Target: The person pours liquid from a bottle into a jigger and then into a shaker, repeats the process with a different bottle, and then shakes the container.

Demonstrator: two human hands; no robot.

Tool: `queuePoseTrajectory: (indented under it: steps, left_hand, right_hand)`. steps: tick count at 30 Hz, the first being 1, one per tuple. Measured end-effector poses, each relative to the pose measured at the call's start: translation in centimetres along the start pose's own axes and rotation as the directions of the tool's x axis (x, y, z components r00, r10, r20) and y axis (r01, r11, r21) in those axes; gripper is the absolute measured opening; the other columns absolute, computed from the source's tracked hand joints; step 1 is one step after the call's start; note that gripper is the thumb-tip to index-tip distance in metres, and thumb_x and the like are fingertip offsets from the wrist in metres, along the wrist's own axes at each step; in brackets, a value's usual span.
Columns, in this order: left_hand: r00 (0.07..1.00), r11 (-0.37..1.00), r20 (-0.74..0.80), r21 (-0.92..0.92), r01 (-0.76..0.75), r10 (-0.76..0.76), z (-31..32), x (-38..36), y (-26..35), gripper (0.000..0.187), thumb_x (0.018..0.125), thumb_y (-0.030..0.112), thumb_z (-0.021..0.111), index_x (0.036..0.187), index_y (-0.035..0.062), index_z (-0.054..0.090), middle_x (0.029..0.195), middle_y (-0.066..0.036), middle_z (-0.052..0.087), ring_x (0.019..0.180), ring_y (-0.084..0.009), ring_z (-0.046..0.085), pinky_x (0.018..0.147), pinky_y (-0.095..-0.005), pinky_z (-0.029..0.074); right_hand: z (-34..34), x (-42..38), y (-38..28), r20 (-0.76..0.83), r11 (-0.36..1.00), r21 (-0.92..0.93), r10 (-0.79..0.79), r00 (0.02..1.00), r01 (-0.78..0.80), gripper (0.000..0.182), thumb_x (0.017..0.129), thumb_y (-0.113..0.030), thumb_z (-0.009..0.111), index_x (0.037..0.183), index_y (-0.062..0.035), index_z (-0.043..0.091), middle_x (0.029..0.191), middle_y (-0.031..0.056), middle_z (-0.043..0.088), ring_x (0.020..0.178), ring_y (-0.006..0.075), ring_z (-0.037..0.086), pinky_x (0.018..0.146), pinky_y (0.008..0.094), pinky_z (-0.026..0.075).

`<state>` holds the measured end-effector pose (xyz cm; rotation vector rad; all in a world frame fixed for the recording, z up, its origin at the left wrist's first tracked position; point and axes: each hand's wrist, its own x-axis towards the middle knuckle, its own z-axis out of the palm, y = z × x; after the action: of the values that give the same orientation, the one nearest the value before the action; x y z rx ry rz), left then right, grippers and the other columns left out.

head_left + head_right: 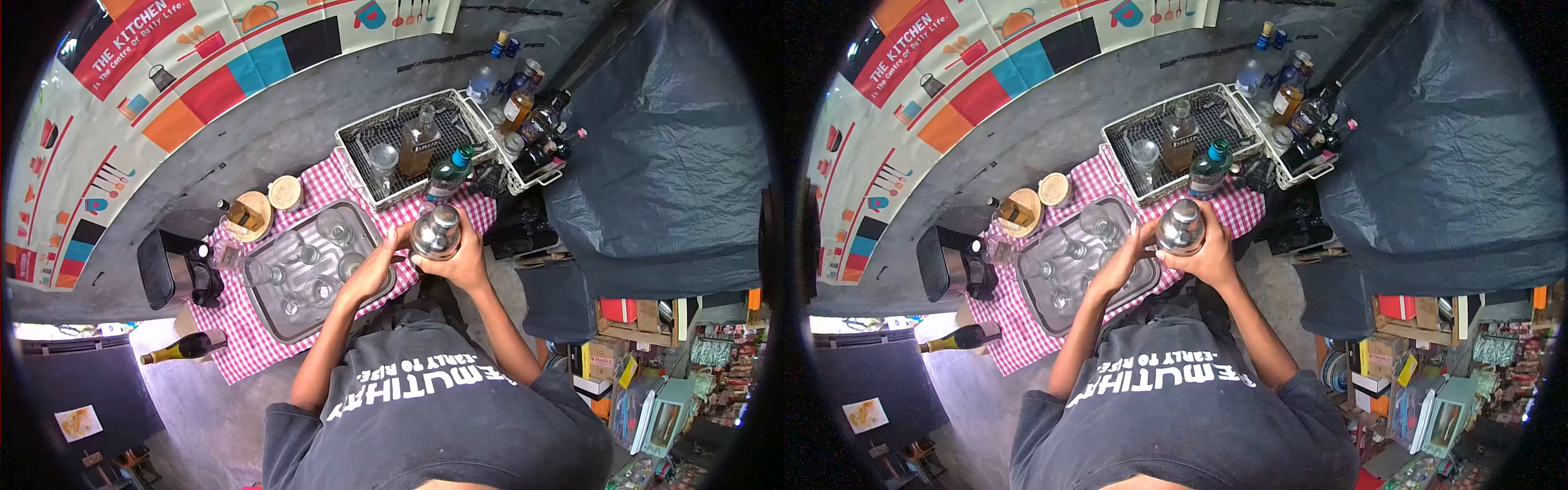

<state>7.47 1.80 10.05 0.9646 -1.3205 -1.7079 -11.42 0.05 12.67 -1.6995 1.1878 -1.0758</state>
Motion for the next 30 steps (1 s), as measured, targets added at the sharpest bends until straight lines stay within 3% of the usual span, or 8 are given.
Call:
queuePoseTrajectory:
  steps: [3, 5, 9, 14, 19, 21, 29, 30]
  left_hand:
    - [0.999, 0.997, 0.003, -0.063, 0.036, -0.036, 0.0, 0.4, -0.6, 0.078, 0.098, 0.063, 0.014, 0.146, 0.0055, 0.033, 0.145, -0.014, 0.041, 0.132, -0.028, 0.04, 0.107, -0.0435, 0.033]
    - [0.997, 0.996, 0.016, -0.058, 0.071, -0.071, 0.0, 0.6, -0.2, 0.078, 0.098, 0.064, 0.012, 0.145, 0.0059, 0.036, 0.143, -0.014, 0.044, 0.131, -0.0278, 0.041, 0.107, -0.0439, 0.033]
    - [0.997, 0.995, 0.035, -0.07, 0.067, -0.064, -0.5, 1.0, -0.6, 0.081, 0.096, 0.065, 0.01, 0.143, 0.0059, 0.039, 0.139, -0.014, 0.048, 0.13, -0.0282, 0.043, 0.106, -0.0439, 0.033]
    - [0.996, 0.996, 0.01, -0.04, 0.086, -0.085, -1.0, 1.2, -0.7, 0.081, 0.097, 0.065, 0.01, 0.142, 0.0049, 0.041, 0.139, -0.015, 0.047, 0.129, -0.0291, 0.044, 0.106, -0.0442, 0.034]
    - [0.995, 0.994, -0.004, -0.025, 0.102, -0.102, -0.8, 0.8, -0.9, 0.08, 0.097, 0.064, 0.012, 0.142, 0.0049, 0.04, 0.139, -0.013, 0.048, 0.128, -0.027, 0.045, 0.105, -0.0413, 0.036]
    - [0.994, 0.993, -0.022, -0.045, 0.111, -0.112, -0.2, 0.9, -0.9, 0.079, 0.098, 0.064, 0.012, 0.142, 0.0055, 0.041, 0.138, -0.012, 0.049, 0.127, -0.025, 0.046, 0.104, -0.04, 0.036]
    - [0.991, 0.972, 0.034, -0.194, 0.134, -0.13, 0.9, 2.0, -4.0, 0.08, 0.098, 0.064, 0.016, 0.143, 0.001, 0.037, 0.14, -0.011, 0.046, 0.127, -0.0223, 0.044, 0.106, -0.0363, 0.035]
    - [0.989, 0.963, -0.007, -0.228, 0.143, -0.149, 0.9, 2.1, -3.9, 0.079, 0.098, 0.063, 0.017, 0.143, 0.0007, 0.036, 0.141, -0.011, 0.045, 0.127, -0.0217, 0.044, 0.106, -0.036, 0.035]
  right_hand:
    - [-0.3, -0.3, 0.1, -0.015, 0.999, 0.03, -0.034, 0.999, 0.035, 0.083, 0.054, -0.031, 0.092, 0.121, -0.0033, 0.05, 0.102, 0.0112, 0.066, 0.096, 0.0227, 0.067, 0.084, 0.0353, 0.053]
    - [-0.8, -0.5, -0.5, 0.04, 0.995, -0.052, -0.078, 0.996, 0.08, 0.082, 0.054, -0.03, 0.092, 0.12, -0.0036, 0.051, 0.101, 0.0106, 0.066, 0.095, 0.0222, 0.067, 0.083, 0.0355, 0.053]
    - [-0.8, -0.4, -0.2, -0.026, 0.998, -0.028, 0.057, 0.998, -0.057, 0.08, 0.054, -0.031, 0.091, 0.118, -0.0039, 0.052, 0.1, 0.0101, 0.067, 0.094, 0.0218, 0.067, 0.083, 0.0359, 0.053]
    - [-0.7, -0.5, -0.3, 0.059, 0.993, -0.048, -0.102, 0.993, 0.104, 0.08, 0.055, -0.028, 0.091, 0.12, -0.0042, 0.051, 0.1, 0.0103, 0.066, 0.095, 0.0213, 0.066, 0.084, 0.0347, 0.052]
    - [-0.3, 0.2, -0.1, 0.007, 1.0, -0.021, 0.007, 1.0, -0.007, 0.086, 0.053, -0.032, 0.092, 0.123, -0.0032, 0.049, 0.102, 0.0104, 0.065, 0.096, 0.0225, 0.066, 0.084, 0.0354, 0.052]
    - [-0.2, 0.4, -0.4, 0.035, 0.991, -0.012, -0.132, 0.991, 0.132, 0.086, 0.053, -0.031, 0.092, 0.122, -0.0027, 0.049, 0.102, 0.0105, 0.065, 0.095, 0.0227, 0.066, 0.083, 0.0351, 0.052]
    - [-0.9, 0.6, -1.3, -0.015, 0.997, 0.055, -0.055, 0.998, 0.056, 0.082, 0.053, -0.028, 0.092, 0.12, -0.0035, 0.051, 0.101, 0.0088, 0.063, 0.094, 0.0199, 0.064, 0.085, 0.034, 0.051]
    - [-1.1, 0.7, -1.5, 0.023, 0.988, 0.014, -0.153, 0.988, 0.153, 0.082, 0.052, -0.028, 0.092, 0.12, -0.0038, 0.051, 0.102, 0.0093, 0.063, 0.096, 0.0204, 0.064, 0.086, 0.0345, 0.05]
